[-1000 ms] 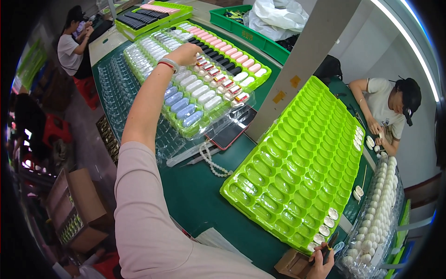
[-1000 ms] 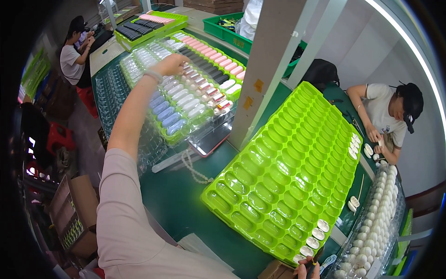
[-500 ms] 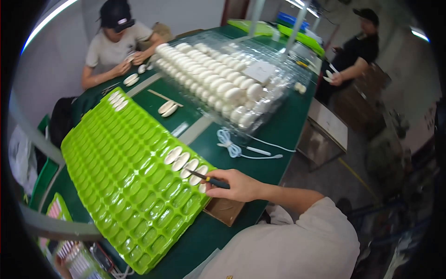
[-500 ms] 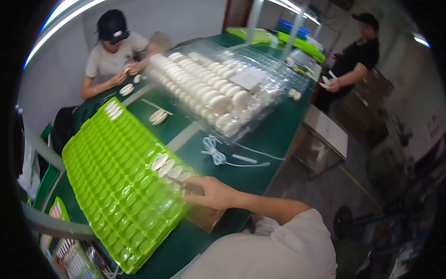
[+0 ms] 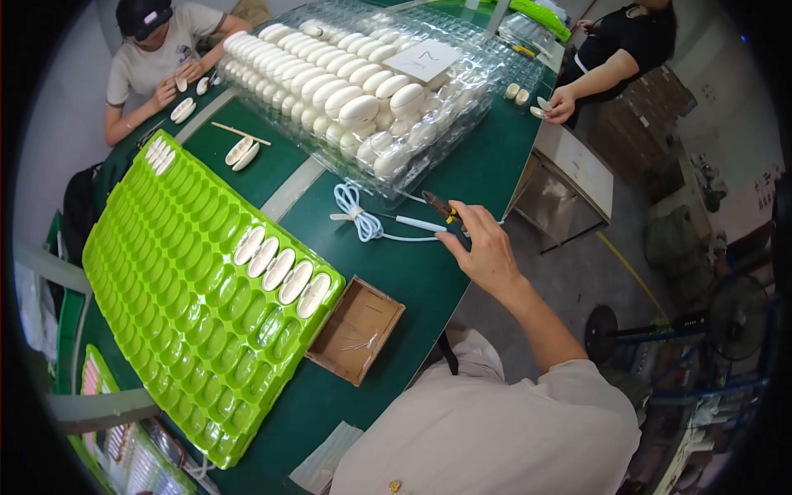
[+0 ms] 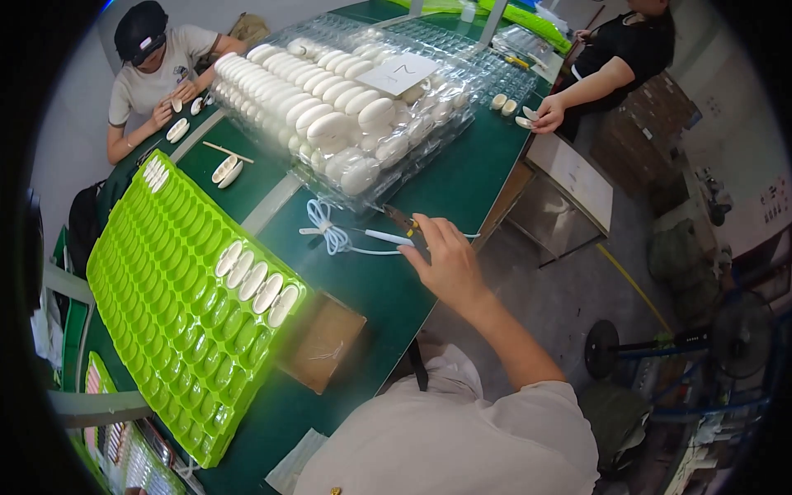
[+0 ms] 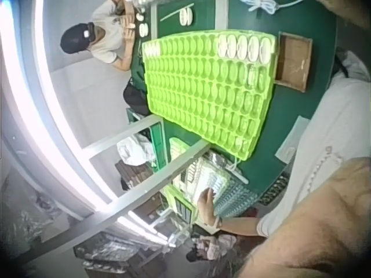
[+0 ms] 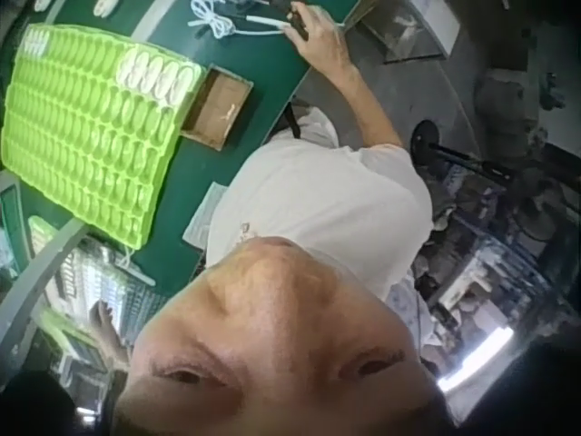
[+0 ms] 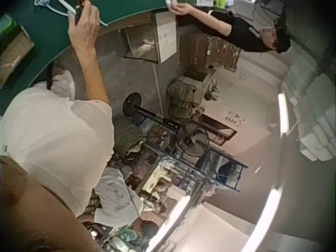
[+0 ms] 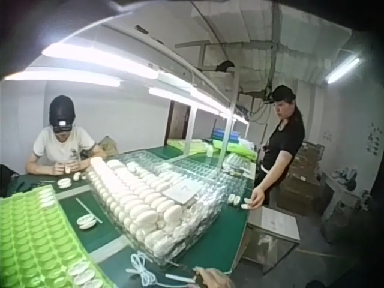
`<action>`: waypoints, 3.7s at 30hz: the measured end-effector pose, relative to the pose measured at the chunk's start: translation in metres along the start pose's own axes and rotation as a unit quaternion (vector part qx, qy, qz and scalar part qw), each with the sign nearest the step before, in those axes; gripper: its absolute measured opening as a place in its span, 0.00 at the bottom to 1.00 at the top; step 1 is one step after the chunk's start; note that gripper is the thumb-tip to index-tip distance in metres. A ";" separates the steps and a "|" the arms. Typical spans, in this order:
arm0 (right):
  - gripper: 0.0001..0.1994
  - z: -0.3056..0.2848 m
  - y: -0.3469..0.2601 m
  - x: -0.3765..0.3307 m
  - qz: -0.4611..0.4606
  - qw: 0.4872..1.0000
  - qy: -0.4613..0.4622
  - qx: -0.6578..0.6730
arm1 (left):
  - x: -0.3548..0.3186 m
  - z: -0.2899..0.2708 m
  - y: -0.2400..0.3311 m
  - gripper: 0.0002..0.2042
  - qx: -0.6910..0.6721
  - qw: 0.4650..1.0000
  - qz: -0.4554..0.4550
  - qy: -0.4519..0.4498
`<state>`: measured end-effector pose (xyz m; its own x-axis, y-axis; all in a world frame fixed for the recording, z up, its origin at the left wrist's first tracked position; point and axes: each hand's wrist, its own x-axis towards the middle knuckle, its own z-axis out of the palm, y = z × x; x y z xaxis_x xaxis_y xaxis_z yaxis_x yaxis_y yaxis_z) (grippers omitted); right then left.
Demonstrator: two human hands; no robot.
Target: The person assembles small electronic components, including plastic shells, internal circuitry, and white components, using wire cutters and a pick tool.
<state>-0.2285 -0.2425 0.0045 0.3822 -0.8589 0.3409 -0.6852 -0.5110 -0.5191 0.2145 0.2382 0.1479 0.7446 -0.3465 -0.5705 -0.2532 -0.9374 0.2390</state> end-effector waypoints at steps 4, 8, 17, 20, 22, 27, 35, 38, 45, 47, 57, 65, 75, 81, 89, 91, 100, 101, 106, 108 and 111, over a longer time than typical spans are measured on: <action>0.26 0.016 0.013 -0.012 -0.132 0.986 0.020 -0.096 | -0.046 0.054 0.126 0.20 0.080 0.991 0.098 0.052; 0.27 0.032 0.003 -0.029 -0.211 0.976 -0.012 -0.044 | -0.072 0.107 0.182 0.21 0.153 0.947 0.280 0.040; 0.26 0.031 0.008 -0.030 -0.226 0.969 0.035 0.095 | -0.074 0.148 0.275 0.20 0.151 0.896 0.415 -0.051; 0.23 0.008 0.046 -0.001 -0.210 0.969 0.121 0.056 | -0.065 0.148 0.294 0.19 0.131 0.894 0.420 -0.087; 0.20 -0.002 0.093 0.032 -0.157 0.971 0.181 0.001 | -0.061 0.148 0.306 0.19 0.133 0.894 0.416 -0.104; 0.29 -0.034 0.225 0.107 0.003 0.963 0.254 -0.086 | -0.055 0.147 0.322 0.20 0.142 0.899 0.398 -0.118; 0.36 -0.051 0.306 0.151 0.010 0.989 0.101 -0.109 | -0.044 0.149 0.328 0.21 0.111 0.910 0.369 -0.154; 0.33 -0.051 0.309 0.157 0.008 0.993 0.085 -0.087 | -0.040 0.149 0.326 0.21 0.113 0.905 0.378 -0.162; 0.22 -0.026 0.321 0.167 -0.014 0.986 0.148 -0.072 | -0.036 0.155 0.325 0.20 0.119 0.902 0.373 -0.180; 0.20 -0.021 0.329 0.171 -0.020 0.986 0.149 -0.078 | -0.031 0.161 0.315 0.20 0.126 0.897 0.383 -0.180; 0.16 -0.037 0.225 0.098 -0.004 0.997 0.068 -0.026 | -0.024 0.181 0.305 0.24 0.038 0.880 0.435 -0.188; 0.18 -0.011 0.089 0.064 -0.143 0.974 -0.122 0.126 | -0.011 0.213 0.299 0.15 -0.146 0.881 0.434 -0.123; 0.22 0.025 0.064 0.052 -0.179 0.976 -0.078 0.098 | -0.002 0.247 0.274 0.07 -0.323 0.908 0.268 0.016; 0.22 0.010 0.070 0.048 -0.192 0.975 -0.055 0.100 | 0.014 0.254 0.269 0.06 -0.383 0.879 0.280 0.052; 0.26 -0.026 0.181 0.102 -0.056 0.974 0.209 -0.071 | 0.018 0.263 0.287 0.03 -0.423 0.848 0.295 0.120; 0.38 -0.045 0.224 0.117 -0.083 0.963 0.181 -0.180 | 0.016 0.259 0.289 0.03 -0.419 0.851 0.304 0.093; 0.20 -0.038 0.269 0.147 -0.035 0.997 0.061 -0.032 | 0.002 0.251 0.297 0.03 -0.409 0.863 0.285 0.086; 0.20 -0.032 0.249 0.142 -0.018 0.998 0.058 0.002 | -0.001 0.250 0.298 0.04 -0.405 0.860 0.302 0.070; 0.20 -0.032 0.089 0.068 0.007 0.969 -0.022 0.248 | -0.004 0.245 0.326 0.19 -0.315 0.825 0.469 0.013; 0.24 -0.029 0.031 0.041 -0.188 0.955 -0.117 0.199 | -0.016 0.240 0.346 0.26 -0.277 0.799 0.534 -0.009; 0.23 -0.013 -0.031 0.016 -0.212 0.872 -0.299 0.326 | -0.027 0.256 0.344 0.32 -0.280 0.777 0.561 -0.057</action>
<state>-0.2095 -0.2401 0.0363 0.9036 -0.3533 0.2424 0.0193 -0.5316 -0.8468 -0.0505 -0.0840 0.0447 0.1815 -0.9658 0.1854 -0.3719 0.1071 0.9221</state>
